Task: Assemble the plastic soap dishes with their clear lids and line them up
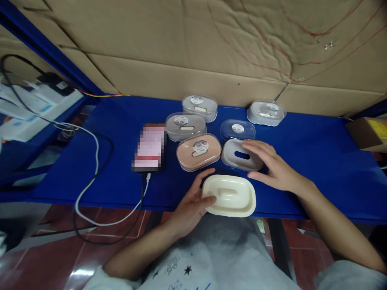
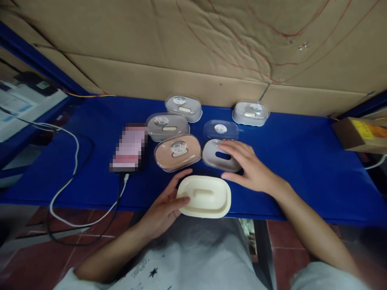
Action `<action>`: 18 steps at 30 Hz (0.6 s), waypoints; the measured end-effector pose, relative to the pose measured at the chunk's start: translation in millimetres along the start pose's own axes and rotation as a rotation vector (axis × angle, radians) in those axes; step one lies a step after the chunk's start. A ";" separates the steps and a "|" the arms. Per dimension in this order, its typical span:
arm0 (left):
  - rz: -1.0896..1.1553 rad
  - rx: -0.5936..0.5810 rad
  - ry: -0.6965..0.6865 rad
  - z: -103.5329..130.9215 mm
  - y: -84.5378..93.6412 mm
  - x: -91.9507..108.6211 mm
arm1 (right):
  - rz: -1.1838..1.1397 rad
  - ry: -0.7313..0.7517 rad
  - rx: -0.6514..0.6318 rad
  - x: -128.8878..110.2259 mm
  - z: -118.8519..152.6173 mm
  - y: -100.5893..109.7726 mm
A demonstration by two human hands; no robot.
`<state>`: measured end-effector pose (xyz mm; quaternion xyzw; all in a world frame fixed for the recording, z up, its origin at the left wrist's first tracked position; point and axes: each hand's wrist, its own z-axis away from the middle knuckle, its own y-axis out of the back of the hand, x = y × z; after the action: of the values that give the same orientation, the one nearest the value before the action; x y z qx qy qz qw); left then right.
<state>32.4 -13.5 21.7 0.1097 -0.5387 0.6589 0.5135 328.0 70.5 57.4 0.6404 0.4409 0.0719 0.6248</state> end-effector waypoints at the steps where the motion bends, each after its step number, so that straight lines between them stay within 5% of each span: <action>1: 0.048 -0.021 0.034 -0.5 -0.6 2.2 | 0.086 -0.043 0.007 6.1 -0.3 -1.2; 5: 0.183 -0.051 0.118 -3.8 -2.4 9.0 | 0.127 -0.079 0.037 12.7 -0.8 -7.8; 10: 0.265 -0.082 0.128 -9.5 -0.7 11.4 | -0.108 0.098 -0.075 -19.5 1.4 -3.9; 18: 0.349 -0.025 0.059 -8.5 -5.3 14.2 | 0.062 0.168 -0.163 -40.6 2.6 -26.0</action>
<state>33.8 0.9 31.4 -0.0113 -0.5425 0.7341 0.4083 292.9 37.6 53.0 0.5926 0.4643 0.1801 0.6331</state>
